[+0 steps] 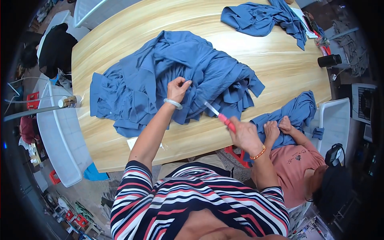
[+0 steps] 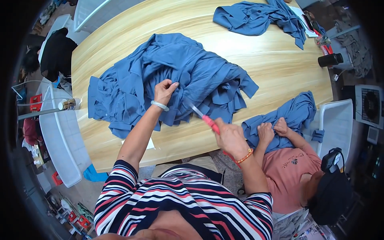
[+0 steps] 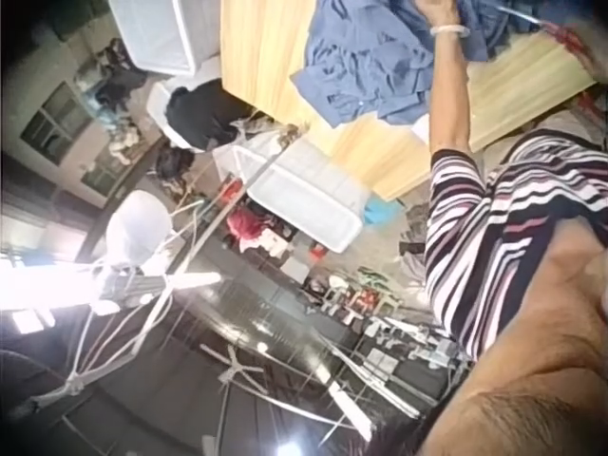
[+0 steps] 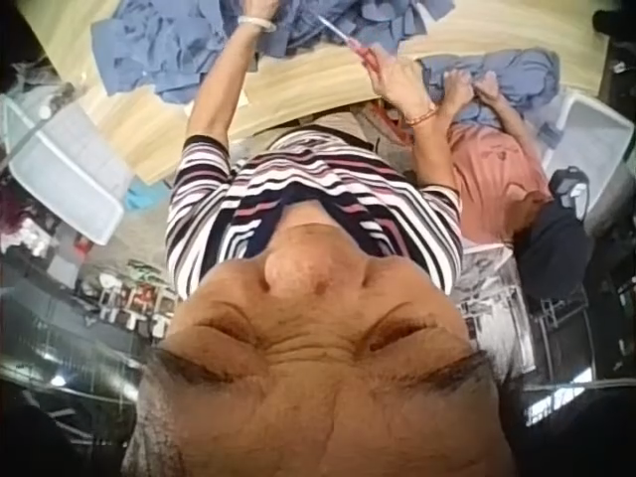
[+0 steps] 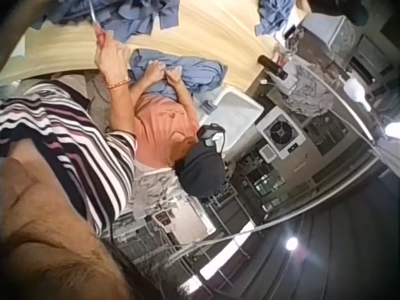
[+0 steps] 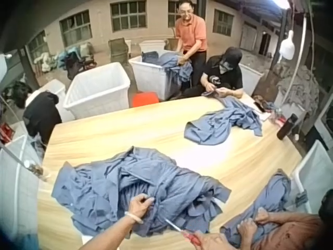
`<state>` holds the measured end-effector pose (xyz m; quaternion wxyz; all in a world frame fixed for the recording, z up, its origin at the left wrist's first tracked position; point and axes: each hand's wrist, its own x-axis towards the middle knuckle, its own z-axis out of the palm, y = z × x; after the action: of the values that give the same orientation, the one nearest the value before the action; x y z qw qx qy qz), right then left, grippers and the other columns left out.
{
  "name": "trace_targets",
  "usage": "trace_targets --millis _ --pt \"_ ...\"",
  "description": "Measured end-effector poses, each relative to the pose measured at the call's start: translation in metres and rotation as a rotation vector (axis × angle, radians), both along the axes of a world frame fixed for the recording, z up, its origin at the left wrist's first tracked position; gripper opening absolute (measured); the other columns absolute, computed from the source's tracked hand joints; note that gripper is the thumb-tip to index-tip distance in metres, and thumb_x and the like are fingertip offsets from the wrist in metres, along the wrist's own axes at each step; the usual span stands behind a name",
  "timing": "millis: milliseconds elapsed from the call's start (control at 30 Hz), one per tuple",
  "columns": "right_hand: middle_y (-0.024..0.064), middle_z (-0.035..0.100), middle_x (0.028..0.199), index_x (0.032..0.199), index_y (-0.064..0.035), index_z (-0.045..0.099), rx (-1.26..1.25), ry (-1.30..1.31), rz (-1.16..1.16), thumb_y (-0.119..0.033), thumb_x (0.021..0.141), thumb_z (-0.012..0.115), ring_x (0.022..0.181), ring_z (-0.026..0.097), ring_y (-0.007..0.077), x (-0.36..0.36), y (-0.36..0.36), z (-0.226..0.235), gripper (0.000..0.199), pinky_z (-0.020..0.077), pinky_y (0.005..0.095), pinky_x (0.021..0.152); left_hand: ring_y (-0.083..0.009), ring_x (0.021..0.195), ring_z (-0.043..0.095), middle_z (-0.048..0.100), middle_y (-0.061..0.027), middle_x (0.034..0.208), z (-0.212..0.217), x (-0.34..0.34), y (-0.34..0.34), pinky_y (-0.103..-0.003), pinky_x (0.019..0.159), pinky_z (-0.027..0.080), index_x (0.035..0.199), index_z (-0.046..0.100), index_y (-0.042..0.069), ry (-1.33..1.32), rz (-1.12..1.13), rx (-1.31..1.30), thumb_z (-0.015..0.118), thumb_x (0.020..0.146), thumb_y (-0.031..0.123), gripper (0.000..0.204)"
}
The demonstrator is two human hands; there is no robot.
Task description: Inspect blue garments on a work table and use scissors to trim excess threads.
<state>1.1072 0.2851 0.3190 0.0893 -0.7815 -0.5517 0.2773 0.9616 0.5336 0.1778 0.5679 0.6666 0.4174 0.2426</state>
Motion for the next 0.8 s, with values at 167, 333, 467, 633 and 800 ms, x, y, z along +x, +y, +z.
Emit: trace_targets --millis 167,333,467,633,800 --pt "0.0212 0.063 0.069 0.107 -0.0089 0.058 -0.113 0.14 0.108 -0.026 0.087 0.064 0.068 0.064 0.04 -0.023 0.001 0.02 0.026 0.0491 0.0485 0.06 -0.0029 0.058 0.043 0.054 0.0051 0.062 -0.023 -0.022 -0.01 -0.022 0.051 0.033 0.076 0.065 0.001 -0.223 -0.017 -0.268 0.074 0.083 0.016 0.019" --pt "0.0197 0.065 0.081 0.112 -0.0101 0.058 0.074 0.114 -0.224 -0.02 0.089 0.061 0.078 0.064 0.04 -0.03 0.007 0.031 0.026 0.0501 0.046 0.067 -0.0135 0.072 0.06 0.066 -0.0051 0.09 0.011 -0.038 -0.011 -0.029 0.065 0.049 0.102 0.066 -0.003 0.152 -0.072 0.505 0.077 0.081 0.024 0.035" --pt "0.0207 0.065 0.089 0.117 -0.0103 0.057 0.204 0.122 -0.254 -0.016 0.089 0.06 0.085 0.064 0.0403 -0.04 0.017 0.028 0.029 0.0501 0.0456 0.07 -0.0158 0.064 0.062 0.067 -0.0105 0.095 0.021 0.001 0.01 -0.025 0.058 0.049 0.12 0.056 -0.006 -0.014 0.2 -0.028 0.076 0.083 0.03 0.056" --pt "0.0191 0.066 0.088 0.114 -0.0104 0.057 0.181 0.03 -0.229 -0.016 0.089 0.06 0.082 0.065 0.0397 -0.028 0.035 0.028 0.026 0.0506 0.0462 0.069 -0.0188 0.062 0.064 0.066 -0.015 0.096 0.012 0.035 0.041 -0.027 0.052 0.053 0.1 0.055 -0.001 -0.374 0.387 -0.79 0.071 0.088 0.023 0.031" --pt "0.0197 0.064 0.071 0.109 -0.0107 0.057 0.048 -0.036 -0.132 -0.021 0.086 0.063 0.069 0.064 0.0408 0.003 0.047 0.035 0.026 0.0491 0.0497 0.062 -0.0338 0.101 0.067 0.067 -0.0178 0.095 -0.011 0.018 0.033 -0.042 0.089 0.057 0.091 0.055 0.002 -0.824 0.266 -0.878 0.059 0.094 0.004 0.006"
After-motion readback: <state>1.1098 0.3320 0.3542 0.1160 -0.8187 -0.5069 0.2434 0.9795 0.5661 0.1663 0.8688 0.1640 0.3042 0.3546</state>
